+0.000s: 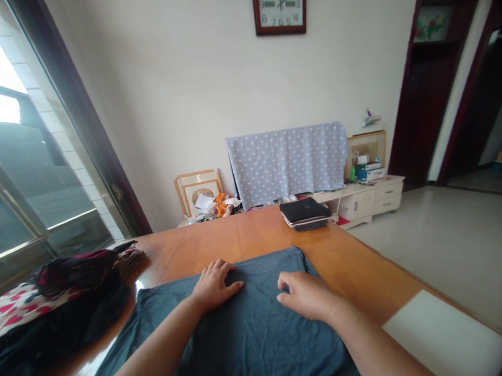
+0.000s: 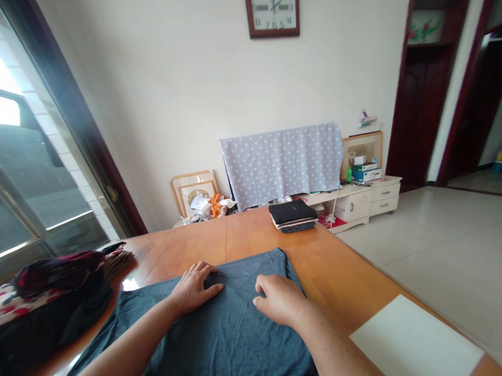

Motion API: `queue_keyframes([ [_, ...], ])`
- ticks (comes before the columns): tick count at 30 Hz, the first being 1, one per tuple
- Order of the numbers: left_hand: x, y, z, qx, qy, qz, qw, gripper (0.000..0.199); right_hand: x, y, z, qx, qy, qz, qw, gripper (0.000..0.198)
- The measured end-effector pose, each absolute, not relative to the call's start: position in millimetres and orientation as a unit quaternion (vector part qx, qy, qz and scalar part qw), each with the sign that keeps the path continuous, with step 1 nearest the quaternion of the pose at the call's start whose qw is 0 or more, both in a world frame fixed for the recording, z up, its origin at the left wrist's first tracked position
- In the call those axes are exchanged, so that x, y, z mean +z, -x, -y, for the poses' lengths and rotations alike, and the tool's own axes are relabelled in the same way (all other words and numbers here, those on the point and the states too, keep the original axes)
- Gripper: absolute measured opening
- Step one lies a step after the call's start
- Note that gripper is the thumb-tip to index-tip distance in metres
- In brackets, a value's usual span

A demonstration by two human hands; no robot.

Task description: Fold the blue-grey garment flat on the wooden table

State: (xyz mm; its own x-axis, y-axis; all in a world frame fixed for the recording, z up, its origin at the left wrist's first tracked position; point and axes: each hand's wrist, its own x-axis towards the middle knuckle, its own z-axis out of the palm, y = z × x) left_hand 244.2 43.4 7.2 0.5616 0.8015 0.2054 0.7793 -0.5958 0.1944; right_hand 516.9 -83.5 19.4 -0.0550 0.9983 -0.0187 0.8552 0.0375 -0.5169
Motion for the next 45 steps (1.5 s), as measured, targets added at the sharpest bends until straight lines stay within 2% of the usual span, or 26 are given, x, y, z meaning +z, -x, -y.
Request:
queue_keyframes([
  [6,7.5,-283.1,-41.6,0.189,-0.895,-0.403,0.030,0.028,13.1,-527.2,74.1,0.218,0.669,0.680,0.207,0.016],
  [9,5.2,-297.8,-35.1,0.173,-0.907,-0.380,0.050,0.032,8.5,-532.0,63.6,0.227,0.698,0.618,0.282,0.024],
  [11,4.3,-300.8,-30.6,0.152,-0.910,-0.380,0.065,0.039,4.8,-537.2,56.8,0.233,0.722,0.578,0.300,0.029],
  [15,6.9,-297.3,-27.1,0.130,-0.910,-0.384,0.087,0.052,-1.8,-549.4,48.2,0.292,0.750,0.527,0.272,0.022],
  [18,9.8,-298.4,-30.8,0.133,-0.913,-0.376,0.090,0.058,-4.1,-555.0,45.5,0.343,0.746,0.497,0.281,0.016],
  [22,11.5,-318.4,-38.8,0.167,-0.908,-0.376,0.080,0.047,-5.0,-557.2,44.5,0.345,0.746,0.481,0.305,0.016],
  [26,11.4,-354.8,-41.5,0.186,-0.916,-0.344,0.082,0.039,-4.8,-560.1,46.1,0.354,0.749,0.485,0.279,0.018],
  [35,-13.4,-399.3,-34.1,0.113,-0.948,-0.282,0.095,0.057,3.3,-565.4,50.1,0.377,0.744,0.481,0.269,0.021],
  [41,-10.5,-409.2,-43.0,0.134,-0.944,-0.286,0.095,0.050,3.8,-566.3,50.8,0.369,0.745,0.487,0.268,0.023],
  [45,-13.4,-431.1,-46.2,0.142,-0.940,-0.295,0.091,0.052,0.6,-568.0,48.9,0.361,0.748,0.482,0.280,0.026],
])
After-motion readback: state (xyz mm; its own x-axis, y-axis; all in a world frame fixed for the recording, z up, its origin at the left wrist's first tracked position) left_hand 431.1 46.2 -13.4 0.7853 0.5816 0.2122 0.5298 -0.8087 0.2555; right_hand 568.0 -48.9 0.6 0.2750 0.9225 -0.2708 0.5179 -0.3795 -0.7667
